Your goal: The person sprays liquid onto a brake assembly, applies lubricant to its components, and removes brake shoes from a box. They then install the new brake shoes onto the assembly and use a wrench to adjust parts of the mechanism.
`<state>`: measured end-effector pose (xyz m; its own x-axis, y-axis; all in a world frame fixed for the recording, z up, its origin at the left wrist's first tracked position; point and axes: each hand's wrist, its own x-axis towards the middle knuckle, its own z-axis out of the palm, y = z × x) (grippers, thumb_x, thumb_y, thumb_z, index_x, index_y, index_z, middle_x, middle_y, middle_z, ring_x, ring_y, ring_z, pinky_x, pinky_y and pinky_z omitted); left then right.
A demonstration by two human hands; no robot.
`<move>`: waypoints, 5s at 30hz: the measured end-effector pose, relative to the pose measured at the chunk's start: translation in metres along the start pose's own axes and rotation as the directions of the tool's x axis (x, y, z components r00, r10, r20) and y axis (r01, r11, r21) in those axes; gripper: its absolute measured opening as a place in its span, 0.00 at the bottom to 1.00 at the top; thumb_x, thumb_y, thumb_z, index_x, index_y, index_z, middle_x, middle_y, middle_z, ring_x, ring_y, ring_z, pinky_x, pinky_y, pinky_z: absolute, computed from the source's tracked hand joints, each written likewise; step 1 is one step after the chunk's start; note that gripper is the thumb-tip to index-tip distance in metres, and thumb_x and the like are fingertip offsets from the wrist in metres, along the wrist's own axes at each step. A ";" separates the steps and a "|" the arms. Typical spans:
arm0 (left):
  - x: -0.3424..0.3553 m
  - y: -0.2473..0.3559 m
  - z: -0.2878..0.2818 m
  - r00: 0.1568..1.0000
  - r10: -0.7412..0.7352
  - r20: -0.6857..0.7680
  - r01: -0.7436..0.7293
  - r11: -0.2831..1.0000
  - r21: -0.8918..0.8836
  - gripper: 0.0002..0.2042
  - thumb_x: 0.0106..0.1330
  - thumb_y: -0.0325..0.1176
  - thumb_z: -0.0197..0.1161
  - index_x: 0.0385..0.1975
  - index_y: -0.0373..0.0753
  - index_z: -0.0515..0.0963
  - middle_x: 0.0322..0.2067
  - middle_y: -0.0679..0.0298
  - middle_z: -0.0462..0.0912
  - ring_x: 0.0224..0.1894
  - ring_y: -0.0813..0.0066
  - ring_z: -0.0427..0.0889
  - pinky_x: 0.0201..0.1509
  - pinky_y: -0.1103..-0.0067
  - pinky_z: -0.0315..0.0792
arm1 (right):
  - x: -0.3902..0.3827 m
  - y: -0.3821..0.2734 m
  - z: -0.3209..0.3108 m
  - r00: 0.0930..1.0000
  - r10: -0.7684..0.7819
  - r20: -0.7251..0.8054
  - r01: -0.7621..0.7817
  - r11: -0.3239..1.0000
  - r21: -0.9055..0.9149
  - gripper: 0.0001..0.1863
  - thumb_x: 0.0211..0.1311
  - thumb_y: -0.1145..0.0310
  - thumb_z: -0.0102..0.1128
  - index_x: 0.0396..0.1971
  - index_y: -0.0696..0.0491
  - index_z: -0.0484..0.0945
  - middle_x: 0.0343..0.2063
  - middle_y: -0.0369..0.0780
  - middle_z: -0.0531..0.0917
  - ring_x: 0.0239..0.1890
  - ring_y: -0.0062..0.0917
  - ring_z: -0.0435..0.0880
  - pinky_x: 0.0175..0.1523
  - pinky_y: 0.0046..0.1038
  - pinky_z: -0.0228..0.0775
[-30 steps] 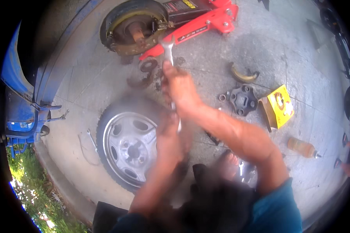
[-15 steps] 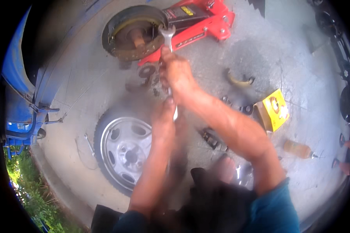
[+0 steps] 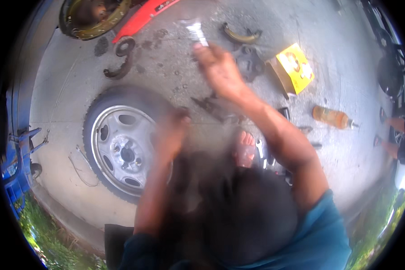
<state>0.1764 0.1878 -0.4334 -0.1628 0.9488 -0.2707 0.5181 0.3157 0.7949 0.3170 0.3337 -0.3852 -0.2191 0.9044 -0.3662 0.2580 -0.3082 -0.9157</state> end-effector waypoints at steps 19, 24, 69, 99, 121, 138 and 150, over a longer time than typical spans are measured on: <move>0.056 -0.030 0.018 0.904 0.428 -0.001 -0.377 0.798 0.470 0.10 0.57 0.33 0.63 0.38 0.38 0.78 0.35 0.59 0.82 0.44 0.61 0.78 0.53 0.69 0.68 | 0.038 0.094 -0.073 0.737 -0.661 0.144 0.435 0.301 -0.849 0.12 0.55 0.66 0.63 0.40 0.51 0.79 0.38 0.40 0.78 0.43 0.37 0.77 0.45 0.35 0.72; 0.020 -0.040 0.018 0.729 0.489 0.479 -0.684 0.508 0.523 0.08 0.56 0.33 0.59 0.33 0.39 0.80 0.32 0.60 0.82 0.44 0.61 0.78 0.57 0.63 0.65 | 0.032 0.093 -0.060 0.775 -0.614 0.149 0.502 0.455 -0.735 0.14 0.56 0.65 0.64 0.40 0.54 0.79 0.34 0.39 0.79 0.40 0.34 0.79 0.42 0.35 0.73; 0.064 -0.147 -0.145 0.954 0.088 0.286 -0.287 0.541 0.790 0.10 0.59 0.32 0.60 0.39 0.37 0.78 0.38 0.52 0.81 0.42 0.50 0.79 0.45 0.66 0.72 | -0.121 0.115 -0.148 0.819 -0.133 -0.558 -0.183 0.861 -0.475 0.15 0.62 0.70 0.60 0.48 0.57 0.77 0.38 0.40 0.82 0.40 0.23 0.80 0.46 0.25 0.72; 0.074 -0.020 0.059 0.783 0.395 0.481 -0.605 0.664 0.440 0.19 0.58 0.33 0.62 0.51 0.41 0.73 0.49 0.54 0.74 0.50 0.53 0.76 0.50 0.64 0.73 | -0.012 0.175 -0.130 0.933 -0.355 0.068 0.186 0.312 -0.932 0.17 0.54 0.70 0.57 0.47 0.45 0.76 0.44 0.38 0.77 0.51 0.33 0.72 0.52 0.33 0.65; 0.074 -0.038 0.049 0.702 0.473 0.533 -0.708 0.549 0.444 0.23 0.57 0.32 0.61 0.55 0.43 0.71 0.51 0.53 0.73 0.55 0.51 0.71 0.54 0.62 0.68 | -0.063 0.158 -0.142 0.889 -0.455 -0.042 0.157 0.392 -0.907 0.19 0.49 0.69 0.65 0.45 0.50 0.77 0.36 0.38 0.78 0.44 0.35 0.74 0.47 0.34 0.69; 0.073 -0.026 0.093 0.709 0.380 0.594 -0.684 0.577 0.447 0.39 0.46 0.29 0.71 0.63 0.47 0.64 0.50 0.53 0.71 0.50 0.51 0.73 0.51 0.65 0.71 | -0.302 0.229 -0.129 0.750 0.186 -0.634 -0.436 0.861 -0.263 0.19 0.54 0.66 0.66 0.46 0.55 0.76 0.39 0.44 0.80 0.43 0.36 0.80 0.46 0.36 0.74; 0.052 -0.028 -0.068 0.710 0.154 0.687 -0.640 0.547 0.540 0.30 0.54 0.35 0.67 0.60 0.44 0.66 0.46 0.51 0.74 0.51 0.51 0.74 0.54 0.63 0.71 | -0.164 0.203 -0.109 0.845 -0.083 -0.528 -0.094 0.949 -0.300 0.18 0.59 0.72 0.63 0.49 0.58 0.75 0.40 0.43 0.80 0.43 0.27 0.77 0.50 0.28 0.69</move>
<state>0.0962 0.2293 -0.4329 0.5409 0.7152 -0.4427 0.8406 -0.4408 0.3149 0.5079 0.1552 -0.4934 0.2903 0.9458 -0.1458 0.5474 -0.2891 -0.7853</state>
